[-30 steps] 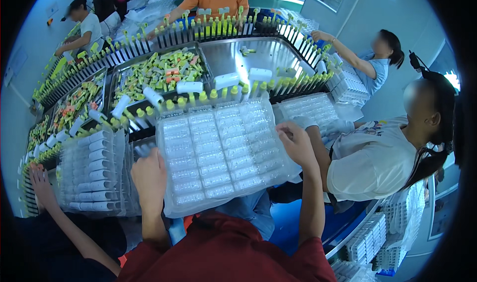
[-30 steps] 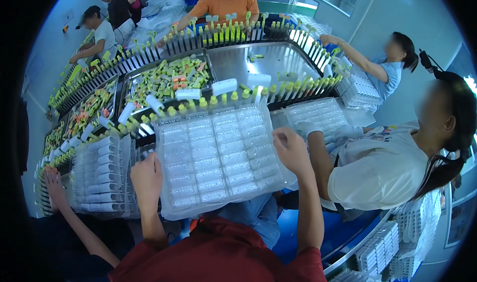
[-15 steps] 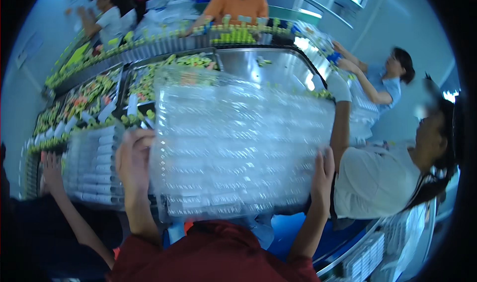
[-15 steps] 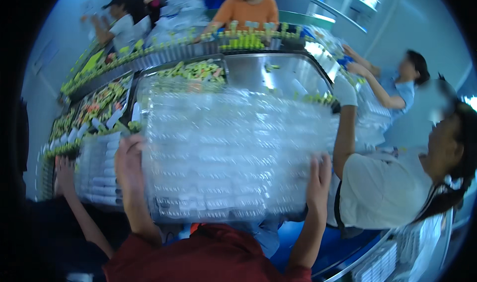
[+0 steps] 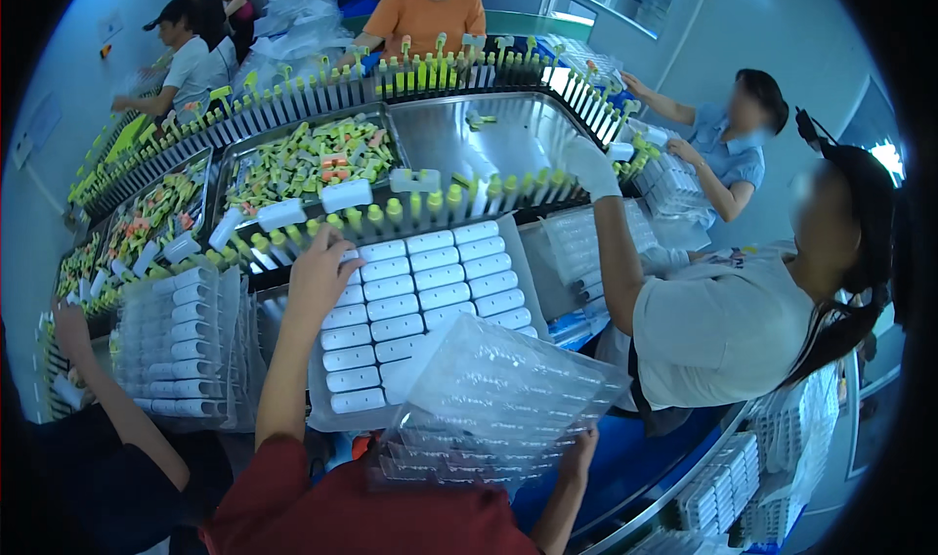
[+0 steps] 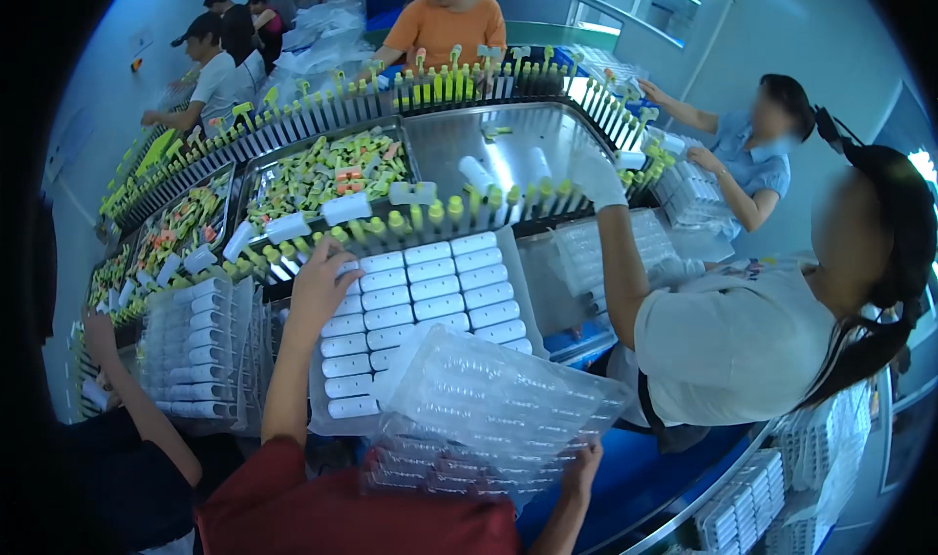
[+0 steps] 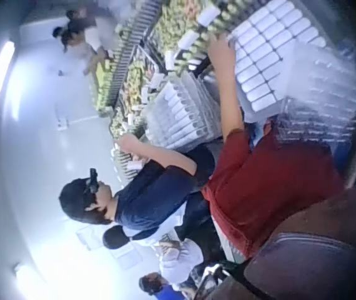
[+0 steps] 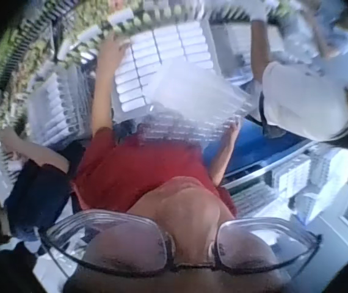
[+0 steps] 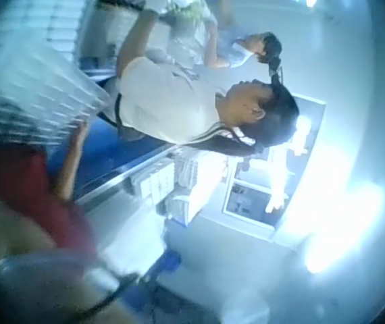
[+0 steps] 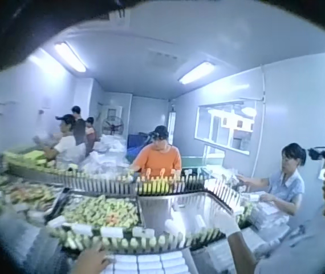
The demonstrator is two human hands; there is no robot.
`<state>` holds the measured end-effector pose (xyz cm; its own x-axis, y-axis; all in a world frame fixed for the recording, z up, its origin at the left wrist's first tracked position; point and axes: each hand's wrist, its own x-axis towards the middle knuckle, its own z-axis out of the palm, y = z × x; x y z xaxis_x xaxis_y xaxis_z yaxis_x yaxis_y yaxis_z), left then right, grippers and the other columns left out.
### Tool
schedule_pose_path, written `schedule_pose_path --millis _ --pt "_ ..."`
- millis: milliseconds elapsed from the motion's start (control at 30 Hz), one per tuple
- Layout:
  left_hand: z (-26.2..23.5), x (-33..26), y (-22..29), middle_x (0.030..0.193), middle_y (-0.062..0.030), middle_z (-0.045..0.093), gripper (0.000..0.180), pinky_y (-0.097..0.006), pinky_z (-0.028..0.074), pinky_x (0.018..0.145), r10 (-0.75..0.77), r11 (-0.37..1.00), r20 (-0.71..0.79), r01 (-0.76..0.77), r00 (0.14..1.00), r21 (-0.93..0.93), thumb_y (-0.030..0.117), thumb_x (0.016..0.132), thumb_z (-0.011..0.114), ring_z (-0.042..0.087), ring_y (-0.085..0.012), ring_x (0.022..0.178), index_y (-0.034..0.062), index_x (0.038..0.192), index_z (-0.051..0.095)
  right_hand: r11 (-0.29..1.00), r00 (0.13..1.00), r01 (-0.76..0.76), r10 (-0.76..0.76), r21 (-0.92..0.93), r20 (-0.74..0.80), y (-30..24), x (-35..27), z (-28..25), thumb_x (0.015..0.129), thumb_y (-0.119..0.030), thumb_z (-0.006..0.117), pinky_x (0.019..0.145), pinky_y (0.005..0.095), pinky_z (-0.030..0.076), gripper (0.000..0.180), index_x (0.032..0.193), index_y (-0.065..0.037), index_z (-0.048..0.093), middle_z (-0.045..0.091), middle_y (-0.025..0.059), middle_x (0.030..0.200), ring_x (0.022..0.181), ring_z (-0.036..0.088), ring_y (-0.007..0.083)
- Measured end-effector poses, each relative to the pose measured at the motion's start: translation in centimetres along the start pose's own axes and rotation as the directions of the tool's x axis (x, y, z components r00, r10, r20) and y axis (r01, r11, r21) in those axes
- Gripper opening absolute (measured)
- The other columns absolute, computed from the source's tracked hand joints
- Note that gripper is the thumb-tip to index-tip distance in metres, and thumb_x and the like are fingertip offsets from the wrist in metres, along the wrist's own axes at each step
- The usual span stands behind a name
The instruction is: The person packs electronic cases by picking them from the assembly line and placing them into the slots of a plastic tray by hand, then placing another plastic tray on top to continue filling.
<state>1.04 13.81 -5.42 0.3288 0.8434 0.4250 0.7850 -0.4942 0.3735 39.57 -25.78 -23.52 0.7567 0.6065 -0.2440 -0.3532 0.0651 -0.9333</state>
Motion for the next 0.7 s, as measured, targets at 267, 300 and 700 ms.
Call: schedule_pose_path --millis 267,300,700 --pt "0.7 0.8 -0.1 0.12 -0.0144 0.056 0.033 -0.045 0.052 0.1 -0.024 0.952 0.016 0.018 1.0 0.304 0.027 0.09 0.084 0.057 -0.0357 0.115 -0.0036 0.099 0.075 0.92 0.964 -0.246 0.266 0.305 -0.024 7.8 -2.3 5.3 0.087 -0.017 0.063 0.058 0.0347 0.054 0.025 0.112 -0.013 0.066 0.062 0.0004 0.087 0.07 0.064 0.018" --pt "0.7 0.3 -0.1 0.12 -0.0173 0.06 0.031 -0.047 0.053 0.095 0.05 0.953 -0.127 -0.009 0.991 0.303 0.025 0.094 0.08 0.061 -0.0372 0.114 -0.0027 0.105 0.072 0.912 0.951 -0.289 0.308 0.292 -0.02 7.8 -2.7 5.5 0.087 -0.017 0.063 0.059 0.0356 0.055 0.024 0.11 -0.012 0.065 0.06 -0.0005 0.085 0.07 0.064 0.0178" --pt "1.9 6.1 -6.6 0.078 -0.0272 0.072 0.056 -0.059 0.055 0.064 -0.202 0.88 -0.47 0.37 0.859 0.297 0.05 0.112 0.054 0.071 -0.0489 0.073 -0.0016 0.098 0.069 0.96 0.977 0.193 -0.168 0.204 -0.134 3.7 -4.5 3.9 0.099 -0.018 0.07 0.062 0.0315 0.047 0.011 0.099 -0.007 0.069 0.065 -0.0018 0.084 0.074 0.059 0.0115"
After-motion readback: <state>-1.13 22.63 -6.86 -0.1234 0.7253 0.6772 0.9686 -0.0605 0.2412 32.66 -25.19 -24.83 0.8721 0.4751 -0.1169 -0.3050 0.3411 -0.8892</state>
